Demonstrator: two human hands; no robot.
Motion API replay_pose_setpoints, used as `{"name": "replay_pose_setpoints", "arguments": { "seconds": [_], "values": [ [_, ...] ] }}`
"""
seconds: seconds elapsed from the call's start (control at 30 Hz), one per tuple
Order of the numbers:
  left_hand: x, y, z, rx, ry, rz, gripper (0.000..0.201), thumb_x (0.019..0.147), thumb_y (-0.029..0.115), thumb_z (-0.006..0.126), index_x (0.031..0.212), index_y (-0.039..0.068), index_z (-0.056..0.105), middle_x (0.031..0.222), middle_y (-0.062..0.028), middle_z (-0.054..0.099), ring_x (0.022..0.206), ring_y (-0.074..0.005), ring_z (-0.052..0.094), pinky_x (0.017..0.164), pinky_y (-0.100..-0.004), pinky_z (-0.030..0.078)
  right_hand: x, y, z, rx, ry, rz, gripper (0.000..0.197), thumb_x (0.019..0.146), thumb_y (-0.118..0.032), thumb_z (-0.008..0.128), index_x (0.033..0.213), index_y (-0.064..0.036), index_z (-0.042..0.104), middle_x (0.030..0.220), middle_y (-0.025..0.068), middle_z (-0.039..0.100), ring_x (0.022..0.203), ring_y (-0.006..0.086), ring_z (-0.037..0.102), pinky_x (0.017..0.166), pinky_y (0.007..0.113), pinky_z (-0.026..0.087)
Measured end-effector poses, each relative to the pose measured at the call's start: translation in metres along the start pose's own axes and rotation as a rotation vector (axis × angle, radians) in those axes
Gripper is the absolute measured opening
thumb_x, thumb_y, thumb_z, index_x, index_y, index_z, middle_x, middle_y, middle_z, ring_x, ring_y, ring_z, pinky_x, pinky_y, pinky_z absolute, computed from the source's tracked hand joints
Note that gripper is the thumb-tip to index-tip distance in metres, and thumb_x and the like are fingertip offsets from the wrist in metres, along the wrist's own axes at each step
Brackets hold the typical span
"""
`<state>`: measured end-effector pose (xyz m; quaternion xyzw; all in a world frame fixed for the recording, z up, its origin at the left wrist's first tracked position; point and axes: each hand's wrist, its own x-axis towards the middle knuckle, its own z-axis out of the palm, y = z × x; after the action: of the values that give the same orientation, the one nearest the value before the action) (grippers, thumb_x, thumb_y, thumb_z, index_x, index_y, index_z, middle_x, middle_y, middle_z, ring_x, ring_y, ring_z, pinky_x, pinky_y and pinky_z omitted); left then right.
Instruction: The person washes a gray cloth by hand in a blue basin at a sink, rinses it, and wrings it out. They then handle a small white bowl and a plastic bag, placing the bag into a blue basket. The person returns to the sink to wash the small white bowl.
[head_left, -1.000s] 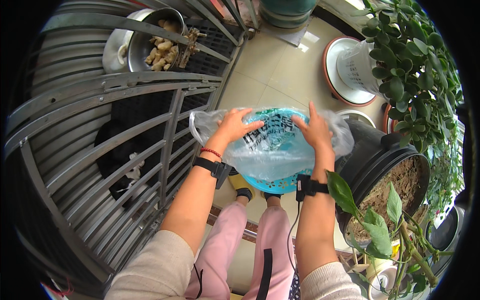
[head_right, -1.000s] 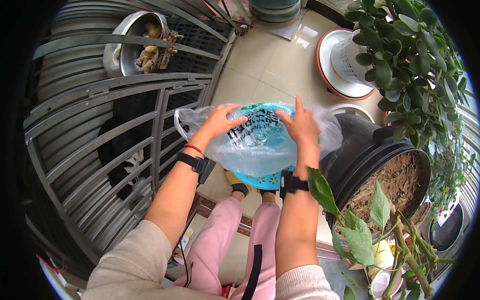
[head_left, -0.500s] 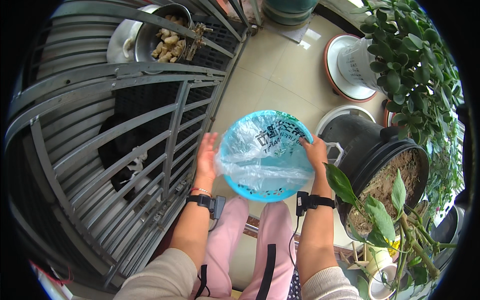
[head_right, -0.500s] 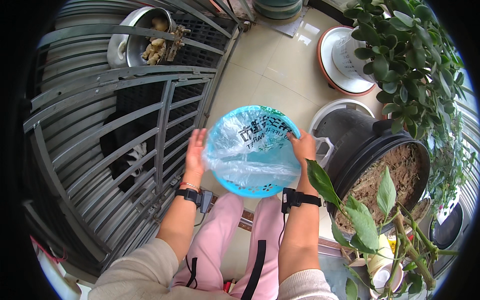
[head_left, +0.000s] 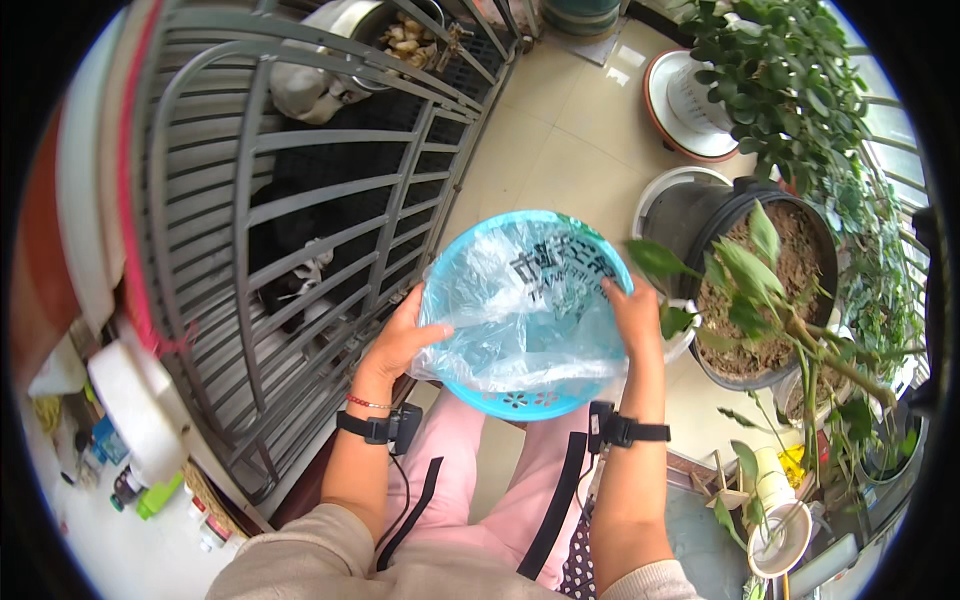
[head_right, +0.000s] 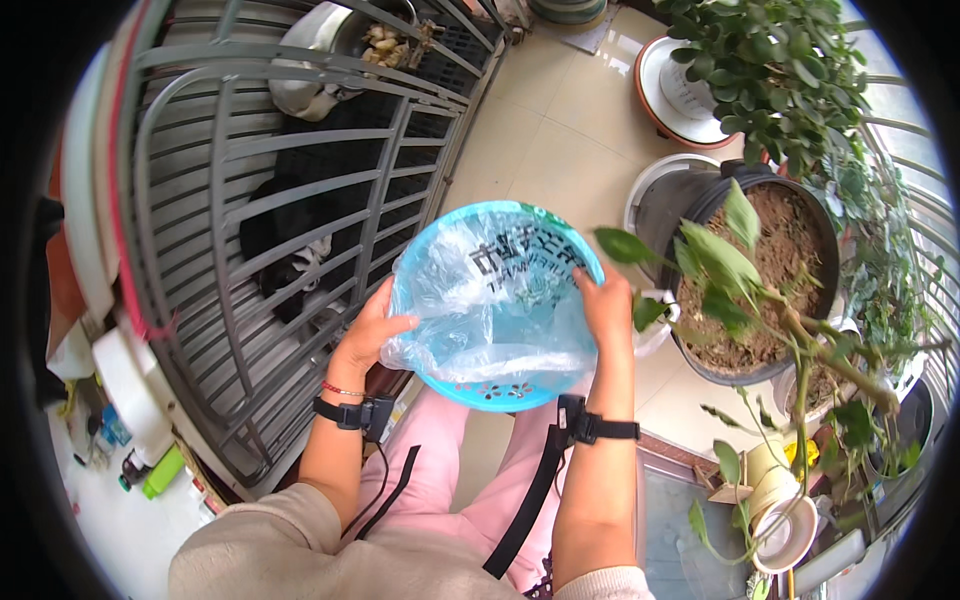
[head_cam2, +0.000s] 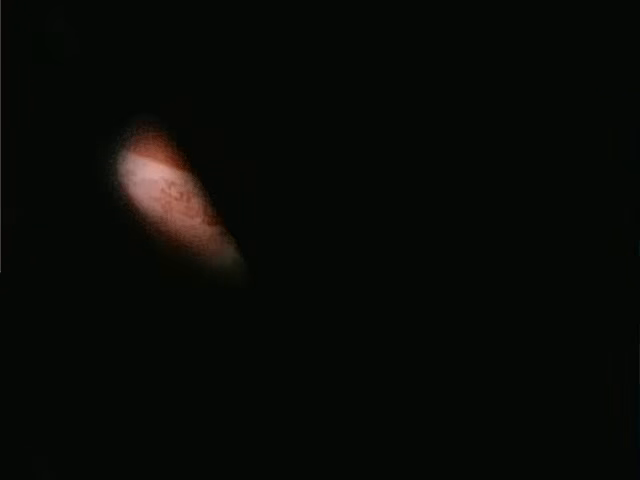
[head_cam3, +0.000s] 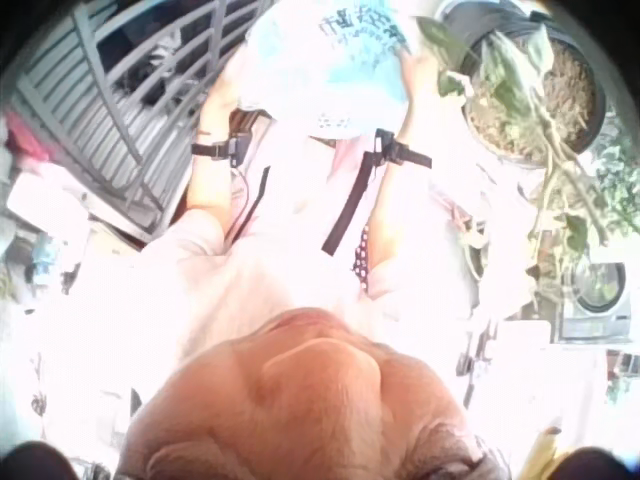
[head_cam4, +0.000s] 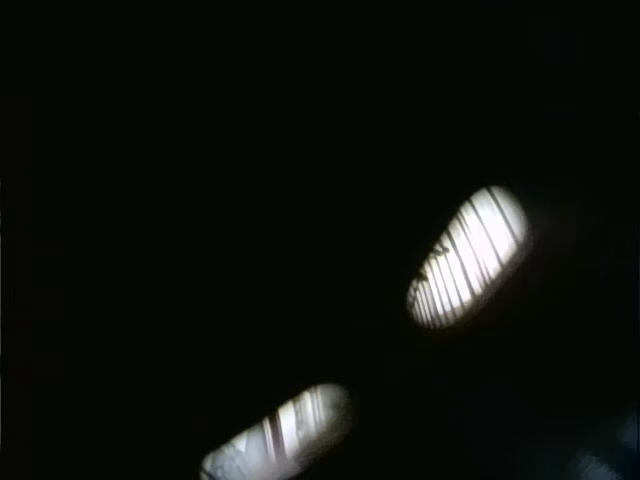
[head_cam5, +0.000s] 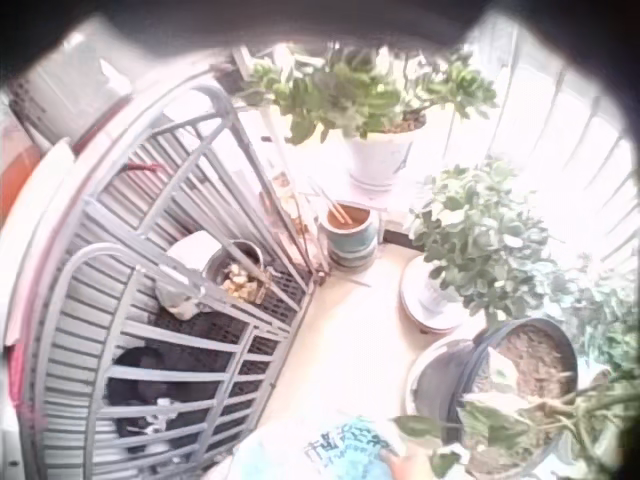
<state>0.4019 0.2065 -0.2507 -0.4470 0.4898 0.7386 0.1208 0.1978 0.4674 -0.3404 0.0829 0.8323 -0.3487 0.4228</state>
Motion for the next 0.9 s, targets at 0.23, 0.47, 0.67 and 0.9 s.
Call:
{"name": "replay_pose_setpoints", "arguments": {
  "seconds": [0.23,0.47,0.67,0.9],
  "values": [
    [-0.088,0.014,0.032,0.417,0.296,0.246,0.044,0.083,-0.001,0.065,0.126,0.0,0.055,0.116,-0.0056,0.06,0.108,-0.0153,0.056,0.095,-0.0293,0.044,-0.108,0.008,-0.03,0.289,-0.026,-0.021,0.034,0.085,-0.022,0.072,0.108,0.0022,0.066,0.09,0.0087,0.068,0.082,0.0154,0.06,0.077,0.03,0.047],
    [-0.205,0.022,0.053,-0.376,0.254,0.338,0.042,0.084,-0.011,0.053,0.125,0.0,0.053,0.116,-0.0119,0.064,0.103,-0.0228,0.065,0.088,-0.0376,0.055,-0.211,0.019,-0.112,1.234,-0.536,-0.365,0.07,0.093,-0.033,0.066,0.147,-0.0055,0.032,0.14,0.0153,0.047,0.121,0.0266,0.053,0.104,0.041,0.045],
    [-0.279,0.01,0.111,-0.538,0.315,0.359,0.046,0.08,-0.01,0.054,0.125,-0.001,0.053,0.113,-0.0113,0.063,0.098,-0.0212,0.064,0.085,-0.0345,0.053,-0.293,0.014,-0.181,1.115,-0.165,-0.24,0.041,0.098,-0.023,0.056,0.134,-0.0053,0.048,0.127,0.0094,0.057,0.111,0.0204,0.058,0.098,0.037,0.047],
    [-0.307,0.006,0.13,-0.554,0.35,0.542,0.046,0.078,-0.012,0.052,0.123,0.0,0.055,0.114,-0.0106,0.063,0.1,-0.0208,0.063,0.086,-0.0329,0.052,-0.41,-0.072,-0.204,-0.345,-0.021,-1.29,0.055,0.079,-0.016,0.074,0.129,-0.01,0.054,0.117,0.0097,0.058,0.11,0.0249,0.055,0.086,0.035,0.046]
  ]
}}
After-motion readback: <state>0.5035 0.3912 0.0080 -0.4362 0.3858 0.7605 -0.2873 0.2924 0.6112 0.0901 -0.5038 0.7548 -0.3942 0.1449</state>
